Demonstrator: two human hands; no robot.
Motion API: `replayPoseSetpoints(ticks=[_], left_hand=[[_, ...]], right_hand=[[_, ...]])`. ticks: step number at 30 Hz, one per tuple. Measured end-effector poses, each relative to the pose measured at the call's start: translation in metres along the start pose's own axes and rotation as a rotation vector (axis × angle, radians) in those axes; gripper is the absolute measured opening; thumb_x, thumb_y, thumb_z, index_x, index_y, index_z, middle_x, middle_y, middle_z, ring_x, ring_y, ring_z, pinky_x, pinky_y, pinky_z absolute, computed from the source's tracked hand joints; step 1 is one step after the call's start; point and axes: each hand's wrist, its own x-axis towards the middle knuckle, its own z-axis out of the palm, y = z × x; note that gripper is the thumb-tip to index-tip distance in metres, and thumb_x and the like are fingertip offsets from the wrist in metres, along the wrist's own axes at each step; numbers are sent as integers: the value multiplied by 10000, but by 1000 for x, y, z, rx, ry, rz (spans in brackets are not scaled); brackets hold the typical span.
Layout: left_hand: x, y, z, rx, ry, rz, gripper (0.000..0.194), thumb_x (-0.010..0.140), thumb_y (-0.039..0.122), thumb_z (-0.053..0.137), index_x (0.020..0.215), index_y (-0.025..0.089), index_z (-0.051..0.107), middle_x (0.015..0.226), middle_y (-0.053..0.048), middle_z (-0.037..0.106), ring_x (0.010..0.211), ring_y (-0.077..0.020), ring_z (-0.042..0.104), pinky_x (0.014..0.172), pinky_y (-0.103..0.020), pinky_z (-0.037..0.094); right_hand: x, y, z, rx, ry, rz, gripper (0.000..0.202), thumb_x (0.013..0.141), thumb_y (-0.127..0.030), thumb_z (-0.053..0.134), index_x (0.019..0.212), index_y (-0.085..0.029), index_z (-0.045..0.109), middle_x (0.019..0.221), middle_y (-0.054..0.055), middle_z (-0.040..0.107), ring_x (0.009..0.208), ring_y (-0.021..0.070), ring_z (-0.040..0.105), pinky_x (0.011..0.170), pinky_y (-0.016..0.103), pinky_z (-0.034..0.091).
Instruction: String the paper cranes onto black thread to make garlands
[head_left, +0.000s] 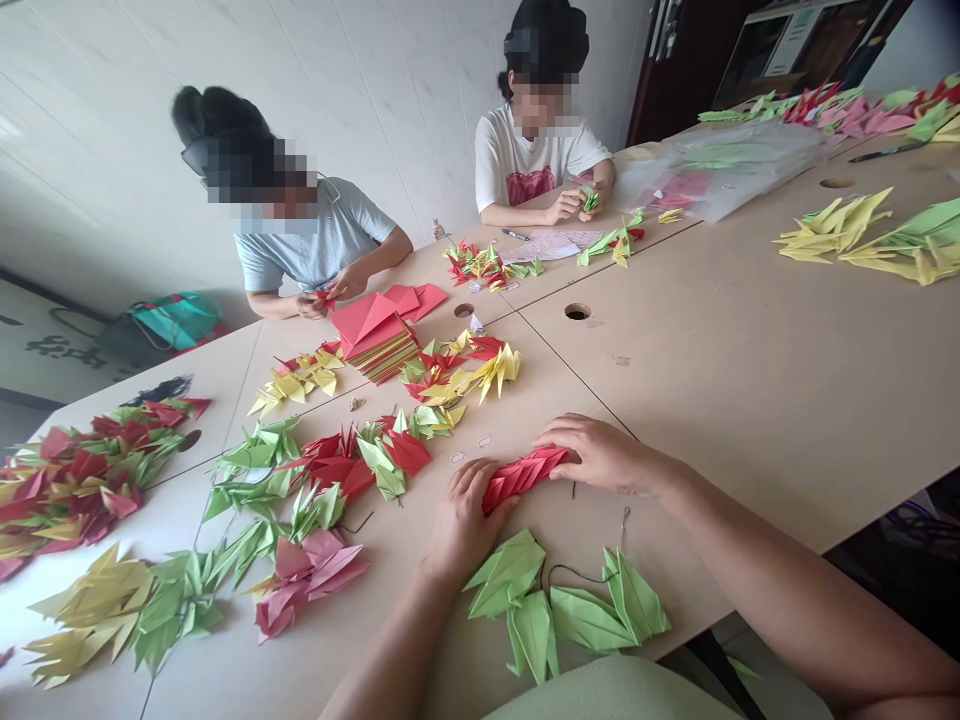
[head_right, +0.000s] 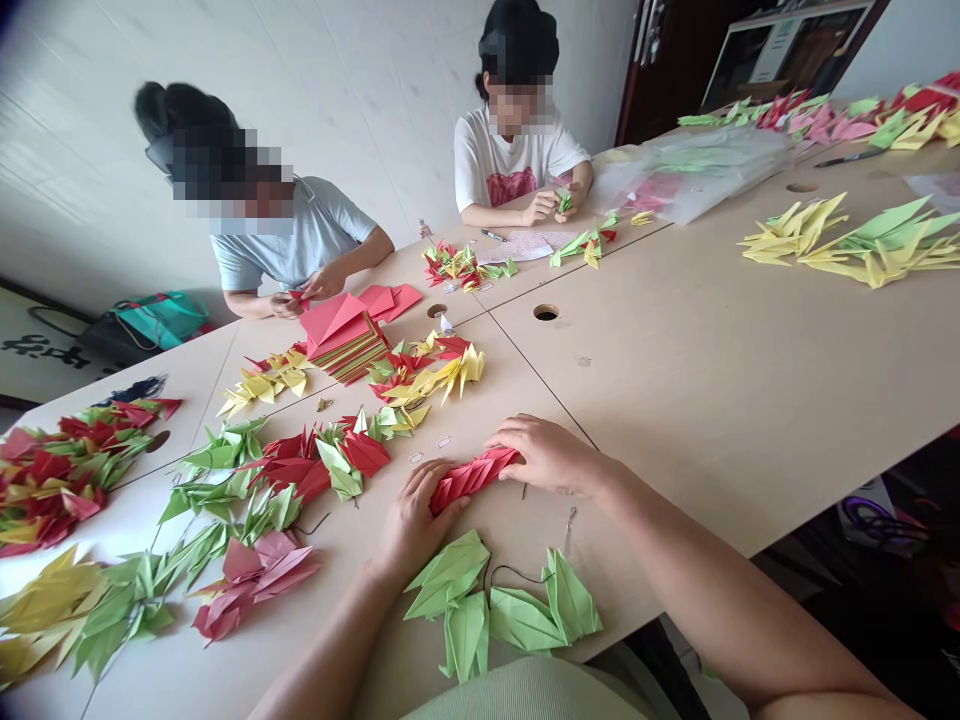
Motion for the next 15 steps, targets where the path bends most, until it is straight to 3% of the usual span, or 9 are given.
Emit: replayPoseSetpoints(ticks=[6,12,15], left_hand=[[0,-1,0,-9,1,-6,329,861,352,612,1144,193,567,1119,-109,664,1083,-263,599,929,-443,502],[0,1,-2,-15,-13,-19,322,859,350,614,1130,182,578,1117,-108,669,1084,-259,598,929,-430,503],[1,2,-3,-18,-25,-28,319,860,350,613,1133,188,578,1120,-102,669,1086,-256,595,924,-422,507]], right_hand=[[0,2,0,25,-2,-14,246,804,-133,675,1044,-181,698,973,57,711,952,214,625,850,333,497],[1,-5,5,18,28,-55,507,701,-232,796,1177,-159,638,1141,106,661,1087,260,570,943,387,461],[6,-9,12,11,30,-95,402,722,-198,776,1108,-162,672,1089,94,684,1046,249,582,934,386,464]])
